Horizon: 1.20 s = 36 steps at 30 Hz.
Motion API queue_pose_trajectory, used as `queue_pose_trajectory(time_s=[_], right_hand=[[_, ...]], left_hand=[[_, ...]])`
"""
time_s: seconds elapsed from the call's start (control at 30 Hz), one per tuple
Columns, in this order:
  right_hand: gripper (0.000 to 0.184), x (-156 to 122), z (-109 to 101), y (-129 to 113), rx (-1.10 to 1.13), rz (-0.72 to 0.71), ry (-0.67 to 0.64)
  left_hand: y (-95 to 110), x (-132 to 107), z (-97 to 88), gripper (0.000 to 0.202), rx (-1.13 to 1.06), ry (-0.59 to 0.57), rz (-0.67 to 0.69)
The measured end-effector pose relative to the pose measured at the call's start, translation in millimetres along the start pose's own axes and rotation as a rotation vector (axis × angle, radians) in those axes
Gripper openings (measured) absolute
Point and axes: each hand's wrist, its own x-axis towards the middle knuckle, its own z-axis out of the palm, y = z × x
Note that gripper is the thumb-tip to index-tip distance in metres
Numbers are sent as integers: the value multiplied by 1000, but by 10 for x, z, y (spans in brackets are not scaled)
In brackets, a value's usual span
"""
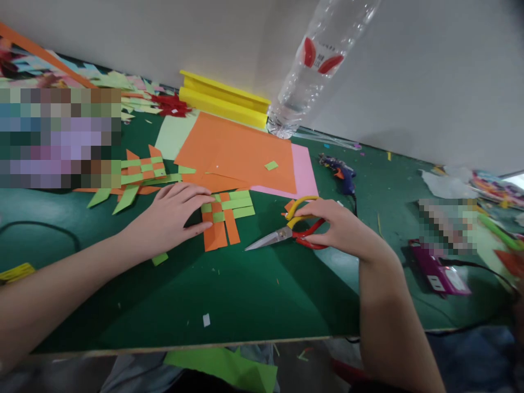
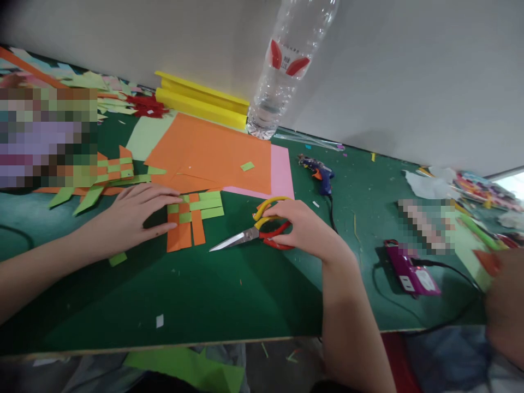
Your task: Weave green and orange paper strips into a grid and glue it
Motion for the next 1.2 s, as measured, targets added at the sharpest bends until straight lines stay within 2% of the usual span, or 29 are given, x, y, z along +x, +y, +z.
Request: queue_pose_trajectory(time_s=[0.37,0.53,0.83,1.0,1.2], right_hand=[[29,-46,-48,39,-26,54,-76],[32,-93,-70,86,1,43,-52],[37,-70,-62,157,36,131,168],[39,-33,-66,178,-1,257,270],[36,5,-28,179,-19,397,507]], left_hand=[[-7,-11,3,48,50,22,40],[-17,-9,7,47,40,21,33],[-12,-9,3,47,32,14,27],[-17,-9,9,46,28,4,21],[-19,-7,8,47,14,6,13]])
